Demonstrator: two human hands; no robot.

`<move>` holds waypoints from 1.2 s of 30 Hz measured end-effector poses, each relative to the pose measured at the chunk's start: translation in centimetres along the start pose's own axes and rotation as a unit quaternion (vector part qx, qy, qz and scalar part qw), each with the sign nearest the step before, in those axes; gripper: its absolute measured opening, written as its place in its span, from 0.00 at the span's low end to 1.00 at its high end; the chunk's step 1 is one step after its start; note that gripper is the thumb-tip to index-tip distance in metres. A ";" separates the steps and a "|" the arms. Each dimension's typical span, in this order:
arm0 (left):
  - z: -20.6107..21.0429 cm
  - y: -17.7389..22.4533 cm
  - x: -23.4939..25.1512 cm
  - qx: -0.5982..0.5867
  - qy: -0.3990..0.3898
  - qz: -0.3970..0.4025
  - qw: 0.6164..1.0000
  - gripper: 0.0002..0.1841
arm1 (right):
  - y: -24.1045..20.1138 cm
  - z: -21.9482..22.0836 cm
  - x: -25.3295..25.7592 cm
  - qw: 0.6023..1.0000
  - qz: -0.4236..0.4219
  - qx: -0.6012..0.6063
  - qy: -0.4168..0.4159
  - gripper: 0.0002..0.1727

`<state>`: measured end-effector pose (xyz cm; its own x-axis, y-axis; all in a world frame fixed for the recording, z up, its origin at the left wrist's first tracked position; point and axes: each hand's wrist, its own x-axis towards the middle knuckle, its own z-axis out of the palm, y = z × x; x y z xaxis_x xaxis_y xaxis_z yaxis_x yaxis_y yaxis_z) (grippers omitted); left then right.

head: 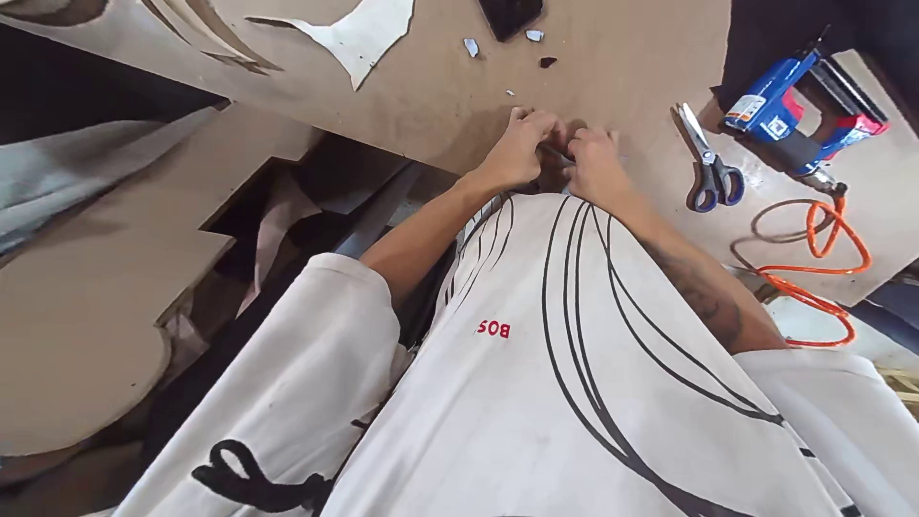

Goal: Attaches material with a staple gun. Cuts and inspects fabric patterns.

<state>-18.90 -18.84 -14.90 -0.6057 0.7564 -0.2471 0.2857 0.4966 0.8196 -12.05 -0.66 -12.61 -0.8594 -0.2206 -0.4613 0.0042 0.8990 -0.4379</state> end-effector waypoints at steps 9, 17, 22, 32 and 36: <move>0.2 -0.3 -1.9 0.033 0.002 0.019 0.999 0.19 | 0.7 0.8 -1.1 0.996 -0.071 0.033 0.050 0.05; 1.8 -0.2 -2.3 0.056 0.018 0.042 0.997 0.16 | 0.5 0.2 -3.3 0.994 -0.018 0.101 0.029 0.07; 2.0 0.1 -2.3 0.046 0.057 0.060 0.996 0.17 | 0.9 -1.7 -4.4 0.980 0.001 0.182 0.085 0.08; 3.3 -0.1 -2.5 0.118 0.118 0.125 0.978 0.07 | 21.5 -12.0 -14.8 0.969 0.234 -0.056 0.060 0.45; 3.0 0.9 -1.0 0.087 0.143 0.147 0.975 0.11 | 19.7 -13.4 -13.7 0.983 0.169 -0.043 0.060 0.43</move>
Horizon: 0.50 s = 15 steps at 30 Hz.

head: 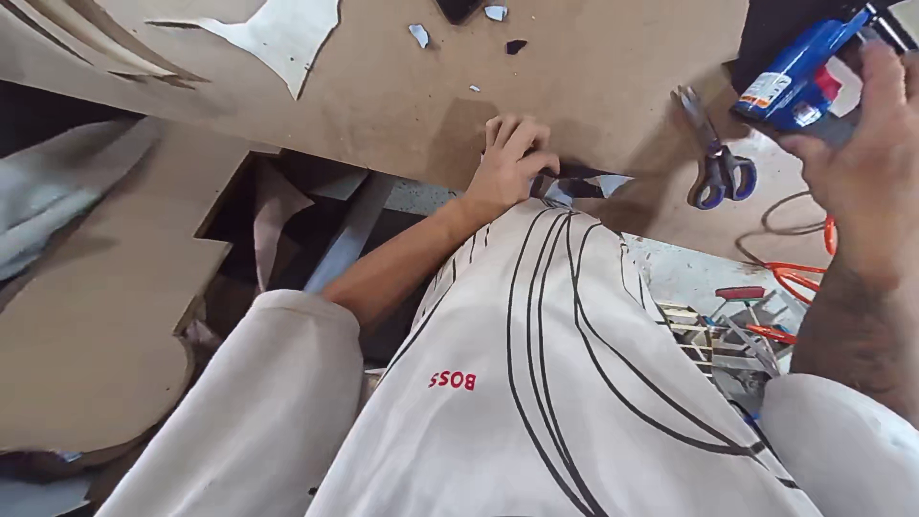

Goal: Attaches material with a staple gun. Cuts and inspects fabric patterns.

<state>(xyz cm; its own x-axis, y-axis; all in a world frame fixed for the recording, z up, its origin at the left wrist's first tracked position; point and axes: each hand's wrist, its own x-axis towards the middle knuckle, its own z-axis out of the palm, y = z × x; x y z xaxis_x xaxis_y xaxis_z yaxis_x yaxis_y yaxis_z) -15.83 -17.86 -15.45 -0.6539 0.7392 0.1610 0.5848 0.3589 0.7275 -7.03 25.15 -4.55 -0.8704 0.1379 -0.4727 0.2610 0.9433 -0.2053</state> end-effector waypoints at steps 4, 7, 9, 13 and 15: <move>-0.1 1.9 3.2 0.001 0.034 0.060 0.998 0.08 | -10.2 1.1 1.4 0.954 -0.101 0.273 -0.076 0.30; -0.7 3.1 3.8 0.001 0.030 0.090 0.995 0.05 | -13.9 6.1 2.7 0.860 -0.125 0.424 -0.254 0.23; -1.7 3.6 3.8 -0.007 0.030 0.091 0.995 0.03 | -15.1 8.6 2.5 0.815 -0.086 0.495 -0.288 0.14; -3.7 5.3 2.6 0.006 0.068 0.083 0.994 0.05 | -16.0 9.6 0.7 0.749 -0.034 0.587 -0.305 0.14; -3.9 5.8 2.0 0.031 0.099 0.095 0.990 0.07 | -16.2 9.0 0.1 0.726 -0.032 0.622 -0.292 0.19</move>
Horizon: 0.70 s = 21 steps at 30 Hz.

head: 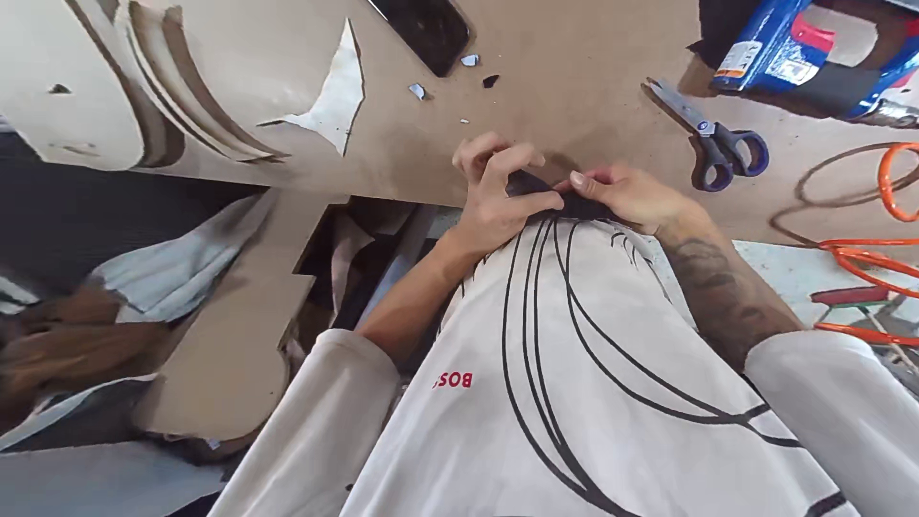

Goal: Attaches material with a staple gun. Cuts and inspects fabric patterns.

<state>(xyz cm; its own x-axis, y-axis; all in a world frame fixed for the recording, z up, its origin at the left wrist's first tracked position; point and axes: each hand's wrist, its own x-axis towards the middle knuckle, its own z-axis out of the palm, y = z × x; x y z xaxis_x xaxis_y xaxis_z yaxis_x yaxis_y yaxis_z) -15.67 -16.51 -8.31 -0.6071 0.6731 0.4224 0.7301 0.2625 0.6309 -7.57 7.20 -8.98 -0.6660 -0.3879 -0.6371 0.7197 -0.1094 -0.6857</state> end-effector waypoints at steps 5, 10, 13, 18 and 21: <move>-0.3 1.2 1.2 0.041 0.063 0.036 0.997 0.07 | -1.5 1.0 -1.8 0.988 -0.093 0.117 -0.048 0.24; -1.2 2.8 3.7 -0.113 0.128 -0.085 0.982 0.06 | -3.9 2.9 -4.5 0.976 -0.162 0.145 0.032 0.29; -2.3 3.7 2.9 -0.315 0.090 -0.282 0.902 0.27 | -4.4 3.5 -5.0 0.970 -0.206 0.107 0.079 0.33; -3.3 7.2 4.9 -0.395 0.012 -0.463 0.793 0.21 | -4.0 4.3 -4.0 0.949 -0.270 0.026 0.162 0.44; -3.0 7.2 6.0 -0.296 -0.019 -0.452 0.841 0.11 | -3.7 4.1 -3.8 0.934 -0.305 -0.011 0.186 0.44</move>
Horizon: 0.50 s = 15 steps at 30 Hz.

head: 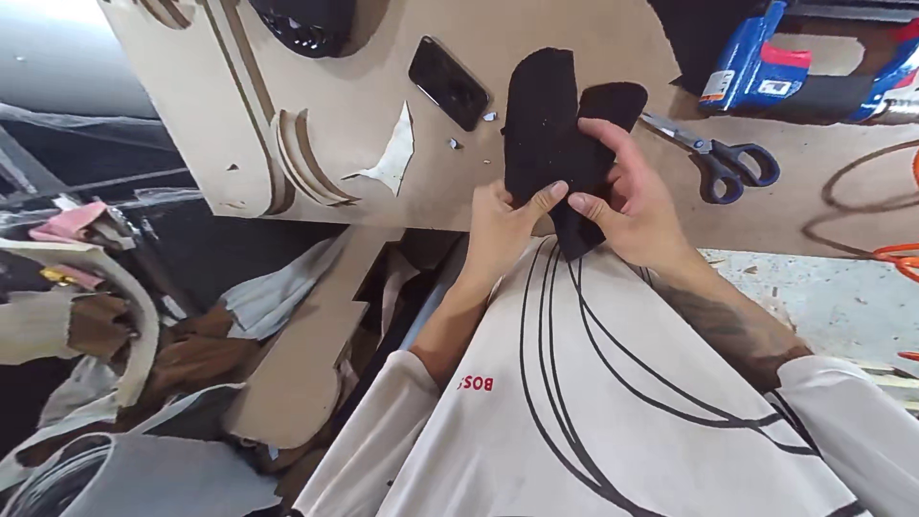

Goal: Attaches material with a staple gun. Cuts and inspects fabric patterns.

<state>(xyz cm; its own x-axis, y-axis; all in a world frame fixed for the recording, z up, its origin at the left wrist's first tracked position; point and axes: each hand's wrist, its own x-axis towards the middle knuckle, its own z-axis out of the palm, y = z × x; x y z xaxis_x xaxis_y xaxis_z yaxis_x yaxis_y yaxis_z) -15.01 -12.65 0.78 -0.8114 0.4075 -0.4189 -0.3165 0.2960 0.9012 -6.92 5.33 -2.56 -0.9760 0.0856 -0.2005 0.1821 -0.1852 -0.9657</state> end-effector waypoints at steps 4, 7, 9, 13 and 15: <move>-0.3 -0.3 0.9 -0.049 -0.027 0.007 0.998 0.09 | 0.4 -0.9 0.1 0.999 -0.028 0.010 -0.024 0.43; -0.2 -0.6 1.1 -0.037 -0.037 0.035 0.998 0.07 | 0.7 -1.5 0.3 0.998 -0.034 0.017 -0.046 0.43; 0.1 -0.7 0.9 0.011 -0.036 0.051 0.998 0.06 | 0.4 -1.6 0.3 0.999 -0.031 -0.002 -0.039 0.42; 0.7 -0.8 0.1 0.084 -0.038 0.050 0.994 0.04 | 0.1 -1.7 0.1 0.999 -0.025 -0.022 -0.026 0.39; 1.1 -1.1 -0.2 0.102 -0.024 0.049 0.993 0.04 | 0.7 -1.7 0.1 0.999 -0.019 -0.026 -0.027 0.40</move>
<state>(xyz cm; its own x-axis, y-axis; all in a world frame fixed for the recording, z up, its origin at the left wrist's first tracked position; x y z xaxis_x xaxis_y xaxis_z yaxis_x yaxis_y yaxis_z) -14.01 -12.10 -0.23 -0.8072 0.4823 -0.3404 -0.1276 0.4204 0.8983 -6.69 6.89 -3.55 -0.9870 0.0384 -0.1560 0.1497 -0.1324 -0.9798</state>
